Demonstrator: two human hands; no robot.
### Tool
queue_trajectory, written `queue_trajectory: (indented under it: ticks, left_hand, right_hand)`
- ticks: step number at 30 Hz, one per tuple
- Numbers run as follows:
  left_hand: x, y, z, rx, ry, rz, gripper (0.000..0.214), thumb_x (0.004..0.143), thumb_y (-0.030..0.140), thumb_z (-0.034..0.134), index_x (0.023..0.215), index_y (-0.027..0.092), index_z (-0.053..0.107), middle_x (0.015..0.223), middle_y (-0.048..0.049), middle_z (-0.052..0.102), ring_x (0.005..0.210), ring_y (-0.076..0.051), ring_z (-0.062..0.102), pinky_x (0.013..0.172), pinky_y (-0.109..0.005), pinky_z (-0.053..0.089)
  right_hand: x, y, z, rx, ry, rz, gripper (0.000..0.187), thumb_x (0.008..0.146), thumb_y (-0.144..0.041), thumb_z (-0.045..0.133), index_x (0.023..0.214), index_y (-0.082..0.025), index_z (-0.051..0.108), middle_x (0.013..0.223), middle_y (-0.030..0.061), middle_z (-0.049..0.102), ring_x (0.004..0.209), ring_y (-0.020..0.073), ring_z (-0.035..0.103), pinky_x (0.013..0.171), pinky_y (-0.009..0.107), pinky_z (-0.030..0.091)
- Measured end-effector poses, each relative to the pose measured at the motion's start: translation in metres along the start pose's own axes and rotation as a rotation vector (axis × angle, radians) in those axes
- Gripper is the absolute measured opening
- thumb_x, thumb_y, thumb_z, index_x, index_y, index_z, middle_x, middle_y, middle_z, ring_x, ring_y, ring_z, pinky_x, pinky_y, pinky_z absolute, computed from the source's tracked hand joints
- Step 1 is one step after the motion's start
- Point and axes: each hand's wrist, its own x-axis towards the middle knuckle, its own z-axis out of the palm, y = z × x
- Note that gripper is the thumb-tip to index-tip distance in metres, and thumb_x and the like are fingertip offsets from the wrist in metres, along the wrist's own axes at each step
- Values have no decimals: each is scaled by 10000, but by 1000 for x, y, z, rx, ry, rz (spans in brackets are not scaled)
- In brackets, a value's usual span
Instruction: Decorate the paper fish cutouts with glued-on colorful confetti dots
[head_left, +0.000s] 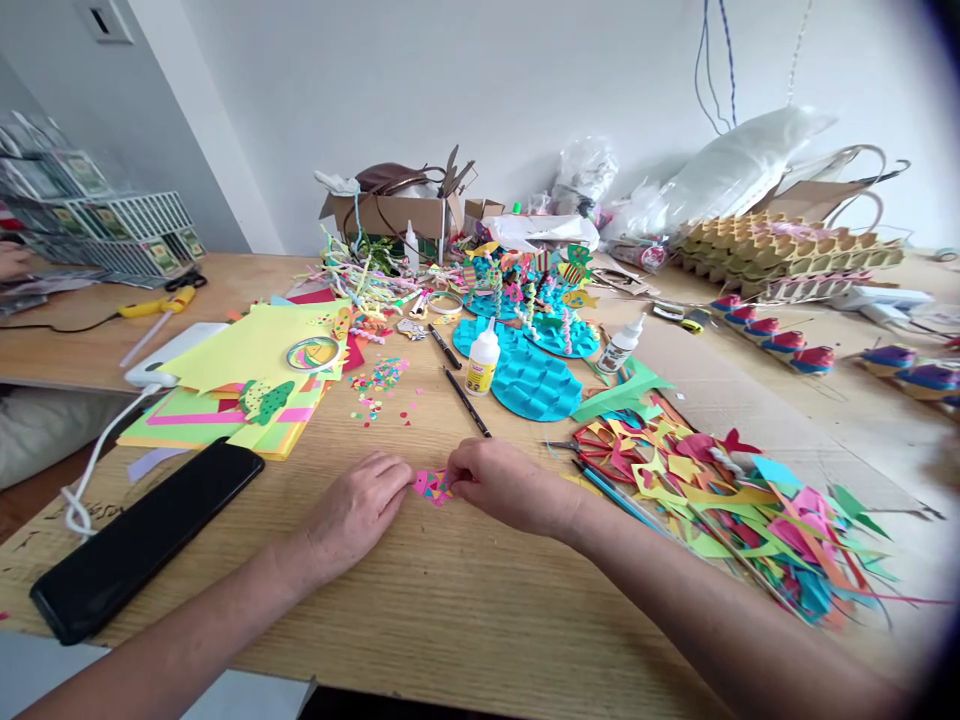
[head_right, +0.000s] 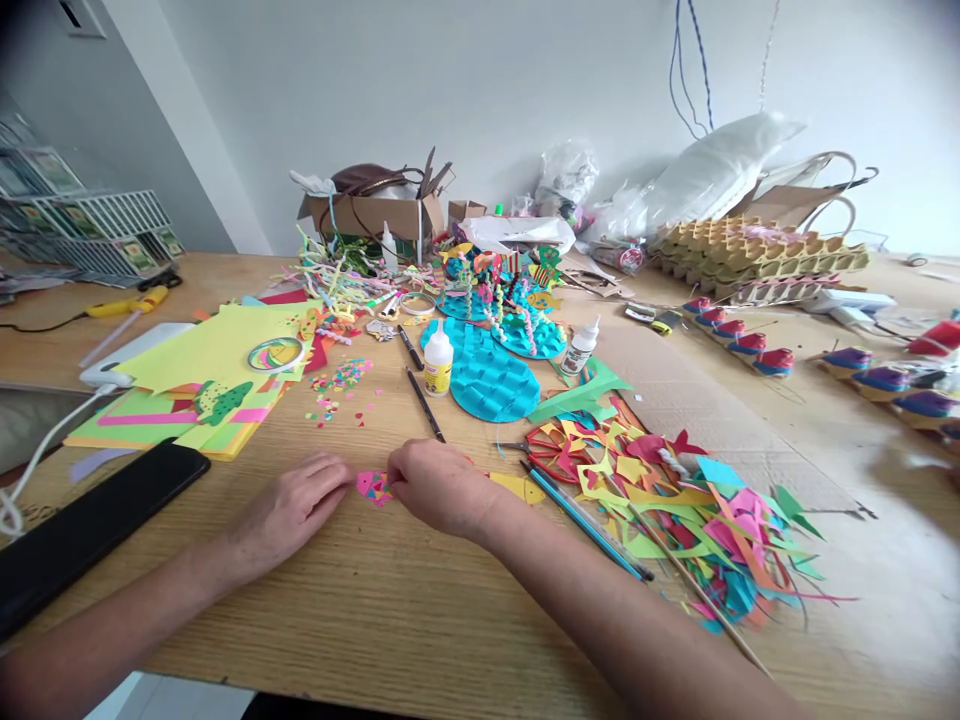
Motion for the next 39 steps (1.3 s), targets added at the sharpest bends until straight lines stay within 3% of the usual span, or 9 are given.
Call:
queue_trajectory:
  ticks: [5,22,39]
  left_hand:
    - [-2,-2,5,40,8,35,217,840,79,349,865,155,551,840,-57,583,817,-182,525,743,-312,452]
    - [-1,-2,6,58,64,60,238,811,38,352,862,145,558,829,-50,594,789,-177,545,717,-301,472]
    - [-1,-2,6,39,46,56,233,800,19,364,873,130,557,845,-55,589,808,-179,540,741,-307,467]
  right_hand:
    - [5,0,5,-107,-15,-40,172,731,-183,480,739,-179,651,762,46,649,695,155,565,565,231,352]
    - [17,-14,-19,-294,-266,-107,235,752,-151,452,859,-164,660,893,76,664,796,189,599,613,241,391]
    - [19,-17,-15,-347,-249,-115,238,765,-175,440,830,-146,667,856,91,669,765,203,604,576,255,379]
